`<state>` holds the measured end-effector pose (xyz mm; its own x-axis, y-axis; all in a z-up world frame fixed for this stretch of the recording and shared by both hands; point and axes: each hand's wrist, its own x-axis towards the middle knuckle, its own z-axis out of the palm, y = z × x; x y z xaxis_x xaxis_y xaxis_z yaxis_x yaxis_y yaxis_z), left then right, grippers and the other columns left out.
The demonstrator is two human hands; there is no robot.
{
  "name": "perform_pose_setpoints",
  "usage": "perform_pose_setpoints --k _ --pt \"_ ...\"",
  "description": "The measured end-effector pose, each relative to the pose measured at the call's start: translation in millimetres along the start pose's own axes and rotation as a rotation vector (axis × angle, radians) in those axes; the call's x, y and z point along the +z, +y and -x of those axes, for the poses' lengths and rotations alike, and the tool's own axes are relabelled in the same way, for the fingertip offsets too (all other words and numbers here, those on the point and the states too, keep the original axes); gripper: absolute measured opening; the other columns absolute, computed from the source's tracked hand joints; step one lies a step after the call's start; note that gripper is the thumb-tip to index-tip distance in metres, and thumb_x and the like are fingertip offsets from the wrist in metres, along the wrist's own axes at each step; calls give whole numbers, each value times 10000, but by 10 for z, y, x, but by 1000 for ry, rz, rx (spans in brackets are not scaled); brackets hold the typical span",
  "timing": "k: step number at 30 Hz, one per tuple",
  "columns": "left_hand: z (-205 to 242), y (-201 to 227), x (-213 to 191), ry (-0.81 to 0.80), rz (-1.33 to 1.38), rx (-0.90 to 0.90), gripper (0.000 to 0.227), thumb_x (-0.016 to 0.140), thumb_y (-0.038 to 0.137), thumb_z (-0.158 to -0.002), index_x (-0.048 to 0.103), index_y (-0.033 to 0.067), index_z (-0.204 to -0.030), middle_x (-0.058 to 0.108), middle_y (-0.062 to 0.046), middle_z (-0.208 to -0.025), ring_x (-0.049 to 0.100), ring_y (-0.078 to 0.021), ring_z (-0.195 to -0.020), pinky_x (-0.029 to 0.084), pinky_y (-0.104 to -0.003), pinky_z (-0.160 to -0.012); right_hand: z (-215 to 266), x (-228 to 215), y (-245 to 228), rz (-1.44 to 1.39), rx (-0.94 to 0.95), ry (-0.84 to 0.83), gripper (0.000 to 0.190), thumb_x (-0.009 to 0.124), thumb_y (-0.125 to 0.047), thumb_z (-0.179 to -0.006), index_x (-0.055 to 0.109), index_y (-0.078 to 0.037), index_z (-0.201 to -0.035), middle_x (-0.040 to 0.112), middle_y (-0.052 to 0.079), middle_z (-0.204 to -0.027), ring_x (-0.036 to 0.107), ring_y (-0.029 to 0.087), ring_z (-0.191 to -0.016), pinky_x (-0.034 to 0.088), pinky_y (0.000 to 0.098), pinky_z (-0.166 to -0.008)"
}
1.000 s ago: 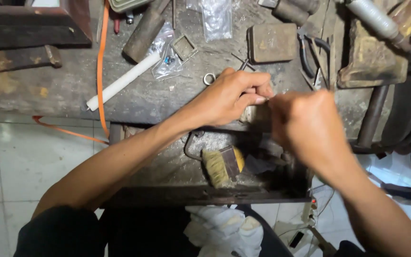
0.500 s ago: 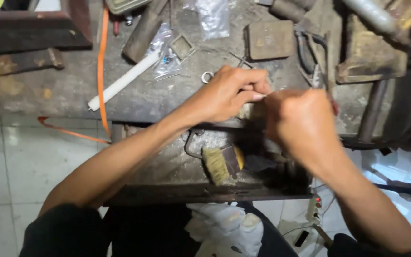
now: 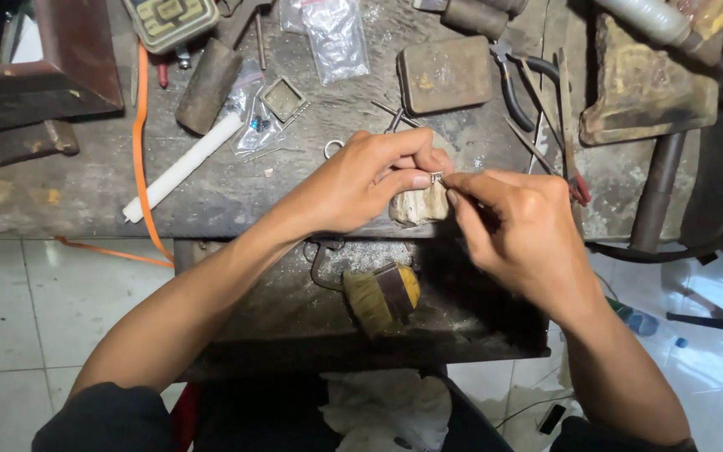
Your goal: Using a fine-pointed tool to refine and position a small component on a jewelry piece.
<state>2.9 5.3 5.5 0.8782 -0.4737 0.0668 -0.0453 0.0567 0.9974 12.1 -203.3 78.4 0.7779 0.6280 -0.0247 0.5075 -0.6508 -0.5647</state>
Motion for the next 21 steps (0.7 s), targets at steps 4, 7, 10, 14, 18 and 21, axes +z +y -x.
perform_pose_setpoints --k 4,7,10,14,18,21 --pt "6 94 -16 -5 8 -6 36 552 18 -994 585 9 -1003 684 -311 -1199 662 -463 -1160 536 -572 -955 9 26 11 -4 -2 24 95 698 -4 -918 779 -48 -940 714 129 -709 717 366 -706 547 381 -593" --pt "0 113 -27 -10 12 -15 38 548 12 -994 579 -8 -987 668 -328 -1213 641 -472 -1183 532 -579 -956 9 35 17 1 5 26 93 701 -16 -925 782 -55 -950 709 125 -706 719 353 -710 552 391 -592" --pt "-4 75 -8 -2 36 -22 36 559 -5 -986 587 -28 -989 652 -339 -1228 620 -480 -1202 522 -588 -966 19 43 15 4 9 26 89 701 -11 -932 783 -43 -945 707 129 -702 716 349 -698 549 386 -587" --pt "-7 48 -17 -1 24 -2 21 567 -11 -986 587 -17 -989 685 -335 -1162 655 -466 -1166 536 -569 -958 -3 26 -7 -1 29 2 99 684 26 -899 774 -15 -901 710 148 -688 725 378 -706 551 388 -589" --pt "-16 -31 -3 2 14 16 34 579 -3 -986 590 9 -956 724 -297 -1094 697 -436 -1116 551 -552 -931 -22 31 2 30 87 -15 81 697 1 -891 773 -23 -880 700 126 -650 723 362 -686 547 381 -584" --pt "-52 0 -17 9 -29 81 45 587 -8 -981 578 20 -947 733 -290 -1027 698 -426 -1108 562 -534 -900 -7 130 59 156 96 -24 114 671 -16 -897 758 -74 -850 678 91 -624 711 334 -663 542 391 -569"
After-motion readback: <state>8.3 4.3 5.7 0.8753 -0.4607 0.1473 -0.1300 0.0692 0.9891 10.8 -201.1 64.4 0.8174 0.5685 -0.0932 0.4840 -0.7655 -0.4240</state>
